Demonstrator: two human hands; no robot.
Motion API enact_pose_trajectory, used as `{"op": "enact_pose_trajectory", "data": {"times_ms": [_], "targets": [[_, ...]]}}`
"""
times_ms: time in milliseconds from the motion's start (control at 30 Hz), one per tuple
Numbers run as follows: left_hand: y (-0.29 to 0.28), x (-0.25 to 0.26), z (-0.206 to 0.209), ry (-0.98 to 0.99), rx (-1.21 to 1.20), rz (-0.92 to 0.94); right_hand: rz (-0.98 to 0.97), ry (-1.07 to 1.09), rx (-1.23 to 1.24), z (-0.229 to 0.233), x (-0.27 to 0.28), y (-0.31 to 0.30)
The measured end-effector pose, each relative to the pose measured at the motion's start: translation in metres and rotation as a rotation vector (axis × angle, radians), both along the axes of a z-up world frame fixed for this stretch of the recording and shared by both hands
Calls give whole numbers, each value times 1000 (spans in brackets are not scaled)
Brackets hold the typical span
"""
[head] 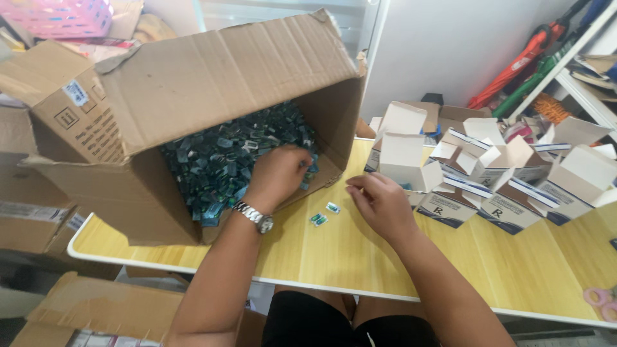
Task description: The person picks small green and blue wrapped items from a large cardboard box and places them into smaller white boxes on a yellow table. The person handles the items by hand and arranges them into the smaller boxes.
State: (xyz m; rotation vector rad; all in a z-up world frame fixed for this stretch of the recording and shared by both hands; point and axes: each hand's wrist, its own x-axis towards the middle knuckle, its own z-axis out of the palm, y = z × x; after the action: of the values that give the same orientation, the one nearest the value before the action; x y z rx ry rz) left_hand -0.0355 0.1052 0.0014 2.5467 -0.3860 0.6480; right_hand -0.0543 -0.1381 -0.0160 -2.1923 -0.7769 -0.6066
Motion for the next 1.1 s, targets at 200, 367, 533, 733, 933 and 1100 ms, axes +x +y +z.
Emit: {"op": "enact_pose_trajectory", "data": {"times_ms": [200, 367, 533, 733, 933, 1100], "targets": [[14, 1, -46, -134, 188, 48, 52, -25, -154, -17, 17, 37], [4, 26, -69, -97, 412, 40, -34, 306, -191, -29, 11, 32], [3, 36, -72, -12, 418, 26, -83, 423, -206, -24, 7, 25], [8, 29, -68, -28, 312, -14, 176, 338, -324, -24, 5, 25], [8, 20, -70, -105, 228, -65, 273, 221, -386, -38, 9, 31], [5, 11, -66, -172, -67, -189, 240, 246, -262, -48, 13, 30]]}}
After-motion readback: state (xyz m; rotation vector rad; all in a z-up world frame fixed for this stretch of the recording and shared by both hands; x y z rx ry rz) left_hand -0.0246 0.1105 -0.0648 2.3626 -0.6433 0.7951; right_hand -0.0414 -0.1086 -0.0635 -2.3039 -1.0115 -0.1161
